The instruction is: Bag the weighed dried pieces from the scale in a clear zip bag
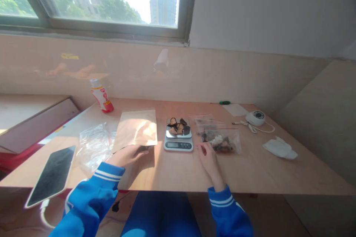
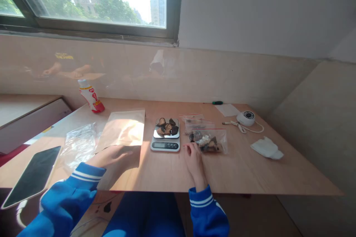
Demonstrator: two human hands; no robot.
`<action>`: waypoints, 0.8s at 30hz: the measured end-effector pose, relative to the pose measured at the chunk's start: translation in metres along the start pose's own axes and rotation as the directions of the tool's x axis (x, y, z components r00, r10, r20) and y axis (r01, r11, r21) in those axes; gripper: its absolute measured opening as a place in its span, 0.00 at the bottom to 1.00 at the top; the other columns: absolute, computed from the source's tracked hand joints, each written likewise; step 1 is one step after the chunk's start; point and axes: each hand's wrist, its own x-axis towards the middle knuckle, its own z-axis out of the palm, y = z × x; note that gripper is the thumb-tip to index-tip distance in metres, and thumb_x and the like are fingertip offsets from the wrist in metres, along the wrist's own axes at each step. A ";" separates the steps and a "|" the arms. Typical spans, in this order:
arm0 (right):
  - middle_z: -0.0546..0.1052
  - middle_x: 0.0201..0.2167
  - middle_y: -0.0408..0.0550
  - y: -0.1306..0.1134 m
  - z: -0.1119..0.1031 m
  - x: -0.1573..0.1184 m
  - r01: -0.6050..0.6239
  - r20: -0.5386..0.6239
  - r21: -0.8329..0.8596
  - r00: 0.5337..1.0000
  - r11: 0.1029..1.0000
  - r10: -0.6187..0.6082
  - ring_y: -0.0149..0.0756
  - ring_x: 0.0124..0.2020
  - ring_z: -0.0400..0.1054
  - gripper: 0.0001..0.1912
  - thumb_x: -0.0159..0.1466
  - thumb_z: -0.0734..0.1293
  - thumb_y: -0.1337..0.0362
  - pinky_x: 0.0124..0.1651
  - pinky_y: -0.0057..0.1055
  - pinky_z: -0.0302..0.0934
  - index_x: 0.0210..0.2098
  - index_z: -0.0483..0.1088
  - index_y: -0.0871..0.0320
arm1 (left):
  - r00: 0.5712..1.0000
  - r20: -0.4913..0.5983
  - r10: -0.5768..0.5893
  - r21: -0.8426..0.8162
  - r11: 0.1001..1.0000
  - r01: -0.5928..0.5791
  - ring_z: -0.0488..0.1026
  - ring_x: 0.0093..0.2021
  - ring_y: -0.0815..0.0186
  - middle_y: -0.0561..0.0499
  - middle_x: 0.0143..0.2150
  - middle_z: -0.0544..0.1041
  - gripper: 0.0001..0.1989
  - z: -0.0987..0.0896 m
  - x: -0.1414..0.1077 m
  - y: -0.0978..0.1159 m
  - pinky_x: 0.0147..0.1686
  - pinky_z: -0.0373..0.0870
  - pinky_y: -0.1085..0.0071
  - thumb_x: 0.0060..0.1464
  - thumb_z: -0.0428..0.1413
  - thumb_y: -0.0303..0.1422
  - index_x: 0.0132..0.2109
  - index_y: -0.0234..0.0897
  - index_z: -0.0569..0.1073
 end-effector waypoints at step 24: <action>0.71 0.32 0.50 0.000 0.000 0.000 0.001 0.015 -0.004 1.000 1.000 -0.001 0.37 0.33 0.65 0.13 0.65 0.57 0.62 0.38 0.33 0.61 0.32 0.70 0.58 | 0.866 -0.329 0.377 0.363 0.897 -0.253 0.76 0.33 0.65 0.49 0.32 0.79 0.15 -0.011 -0.008 -0.007 0.35 0.71 0.72 0.58 0.50 0.43 0.39 0.40 0.77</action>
